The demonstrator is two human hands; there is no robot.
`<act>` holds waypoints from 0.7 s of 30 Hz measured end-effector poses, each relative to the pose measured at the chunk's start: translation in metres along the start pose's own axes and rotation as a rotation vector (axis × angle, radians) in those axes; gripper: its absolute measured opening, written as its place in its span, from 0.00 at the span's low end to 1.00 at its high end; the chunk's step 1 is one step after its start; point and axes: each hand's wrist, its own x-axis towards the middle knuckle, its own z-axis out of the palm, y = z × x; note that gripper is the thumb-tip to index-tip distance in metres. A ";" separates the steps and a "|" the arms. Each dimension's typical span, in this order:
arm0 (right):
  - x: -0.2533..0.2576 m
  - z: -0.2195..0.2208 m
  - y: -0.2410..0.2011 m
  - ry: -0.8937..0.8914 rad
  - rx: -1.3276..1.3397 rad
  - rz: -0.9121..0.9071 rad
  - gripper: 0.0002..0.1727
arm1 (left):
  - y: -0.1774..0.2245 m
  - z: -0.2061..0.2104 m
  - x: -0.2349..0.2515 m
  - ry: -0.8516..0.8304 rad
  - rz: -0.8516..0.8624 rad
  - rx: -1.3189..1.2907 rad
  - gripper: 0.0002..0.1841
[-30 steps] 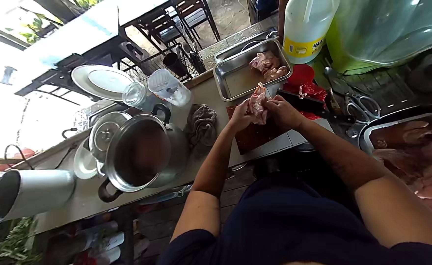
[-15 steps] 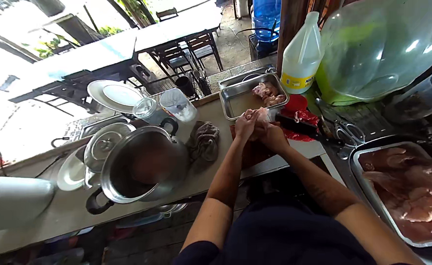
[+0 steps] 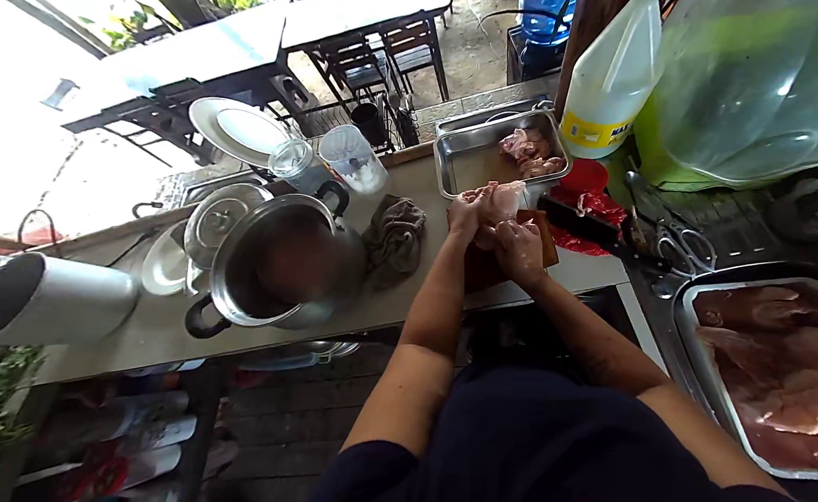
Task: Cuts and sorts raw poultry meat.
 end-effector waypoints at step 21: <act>0.046 -0.033 0.008 -0.296 0.221 0.123 0.19 | 0.010 -0.043 -0.062 -0.198 0.537 0.595 0.17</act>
